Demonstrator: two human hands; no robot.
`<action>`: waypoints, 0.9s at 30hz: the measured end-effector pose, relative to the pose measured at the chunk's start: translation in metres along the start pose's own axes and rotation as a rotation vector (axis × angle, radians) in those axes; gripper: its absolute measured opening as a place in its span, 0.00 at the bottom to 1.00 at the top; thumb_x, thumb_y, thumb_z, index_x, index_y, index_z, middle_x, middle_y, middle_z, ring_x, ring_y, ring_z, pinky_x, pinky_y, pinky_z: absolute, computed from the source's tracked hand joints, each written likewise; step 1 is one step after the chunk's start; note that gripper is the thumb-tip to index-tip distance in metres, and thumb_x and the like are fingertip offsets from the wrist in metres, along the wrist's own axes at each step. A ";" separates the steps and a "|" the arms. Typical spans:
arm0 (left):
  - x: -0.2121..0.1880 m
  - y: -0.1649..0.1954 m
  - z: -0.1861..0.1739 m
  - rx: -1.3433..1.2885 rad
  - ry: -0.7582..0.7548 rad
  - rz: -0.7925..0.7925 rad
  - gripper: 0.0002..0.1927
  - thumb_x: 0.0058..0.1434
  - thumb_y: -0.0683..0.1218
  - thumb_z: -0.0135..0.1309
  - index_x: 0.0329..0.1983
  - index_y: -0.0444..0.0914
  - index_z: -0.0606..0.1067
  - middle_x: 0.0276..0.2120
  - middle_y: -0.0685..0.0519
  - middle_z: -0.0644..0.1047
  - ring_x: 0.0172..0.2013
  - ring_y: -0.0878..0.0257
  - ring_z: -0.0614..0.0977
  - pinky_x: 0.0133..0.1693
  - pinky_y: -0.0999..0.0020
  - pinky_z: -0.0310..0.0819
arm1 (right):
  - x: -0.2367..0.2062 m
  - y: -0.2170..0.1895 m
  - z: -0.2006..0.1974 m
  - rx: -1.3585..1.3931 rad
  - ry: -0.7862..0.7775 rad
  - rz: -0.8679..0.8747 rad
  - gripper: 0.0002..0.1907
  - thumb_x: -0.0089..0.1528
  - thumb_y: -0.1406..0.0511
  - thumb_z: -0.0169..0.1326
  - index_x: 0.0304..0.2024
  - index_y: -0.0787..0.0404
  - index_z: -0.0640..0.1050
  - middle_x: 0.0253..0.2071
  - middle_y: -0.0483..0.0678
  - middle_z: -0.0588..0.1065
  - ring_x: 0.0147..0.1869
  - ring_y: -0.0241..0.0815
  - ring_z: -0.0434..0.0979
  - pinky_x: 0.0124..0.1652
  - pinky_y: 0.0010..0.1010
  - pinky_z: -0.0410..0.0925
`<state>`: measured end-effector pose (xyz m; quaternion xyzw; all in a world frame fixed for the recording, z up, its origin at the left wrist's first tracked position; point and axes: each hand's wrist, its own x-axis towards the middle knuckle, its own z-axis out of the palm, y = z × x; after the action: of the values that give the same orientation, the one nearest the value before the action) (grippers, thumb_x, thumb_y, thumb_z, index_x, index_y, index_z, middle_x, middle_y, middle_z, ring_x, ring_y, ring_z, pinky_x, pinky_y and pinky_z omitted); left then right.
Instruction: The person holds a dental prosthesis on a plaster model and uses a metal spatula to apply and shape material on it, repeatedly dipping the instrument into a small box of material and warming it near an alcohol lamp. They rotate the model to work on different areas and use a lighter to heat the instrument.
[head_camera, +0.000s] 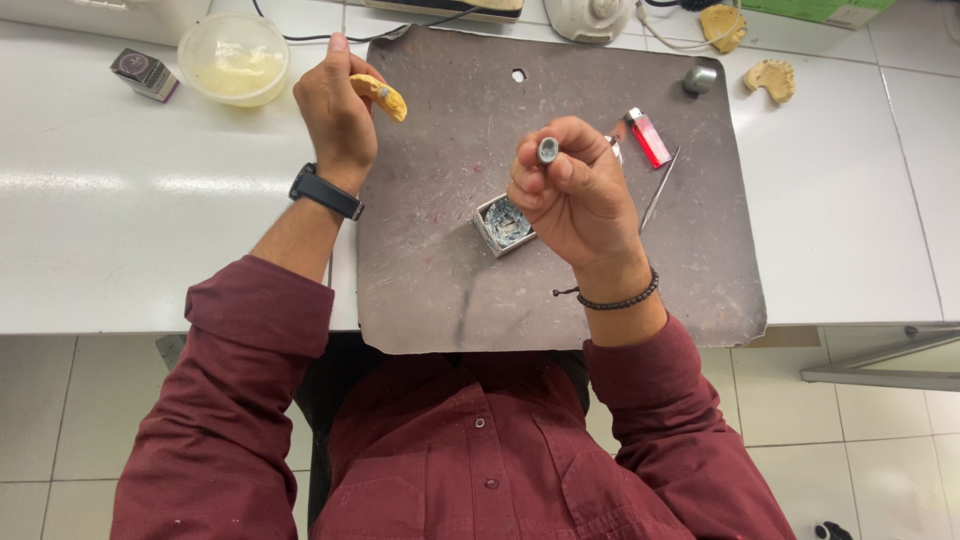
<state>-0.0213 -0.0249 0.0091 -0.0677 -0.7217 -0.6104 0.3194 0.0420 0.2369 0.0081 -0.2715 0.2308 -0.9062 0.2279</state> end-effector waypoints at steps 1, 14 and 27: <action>0.000 0.000 0.000 0.004 0.000 0.006 0.35 0.77 0.59 0.33 0.22 0.37 0.77 0.16 0.56 0.75 0.17 0.68 0.72 0.23 0.74 0.65 | 0.000 0.000 0.000 -0.001 0.004 0.001 0.07 0.71 0.71 0.57 0.52 0.65 0.78 0.50 0.55 0.79 0.47 0.37 0.80 0.44 0.24 0.73; 0.000 -0.001 -0.001 0.030 0.009 0.018 0.35 0.77 0.59 0.32 0.21 0.37 0.77 0.15 0.56 0.74 0.17 0.67 0.72 0.24 0.73 0.64 | 0.004 0.003 0.004 -0.048 0.062 -0.024 0.08 0.70 0.72 0.58 0.51 0.62 0.78 0.48 0.50 0.77 0.49 0.37 0.74 0.44 0.25 0.71; -0.002 -0.007 -0.001 0.041 -0.001 -0.034 0.35 0.77 0.58 0.32 0.21 0.37 0.76 0.15 0.55 0.73 0.17 0.68 0.71 0.23 0.74 0.62 | -0.016 0.010 0.079 -0.082 -0.309 0.025 0.10 0.61 0.71 0.66 0.45 0.62 0.81 0.44 0.50 0.79 0.41 0.43 0.78 0.35 0.32 0.72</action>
<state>-0.0224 -0.0269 0.0023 -0.0492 -0.7354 -0.6006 0.3099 0.1033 0.2145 0.0555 -0.4140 0.2331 -0.8405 0.2605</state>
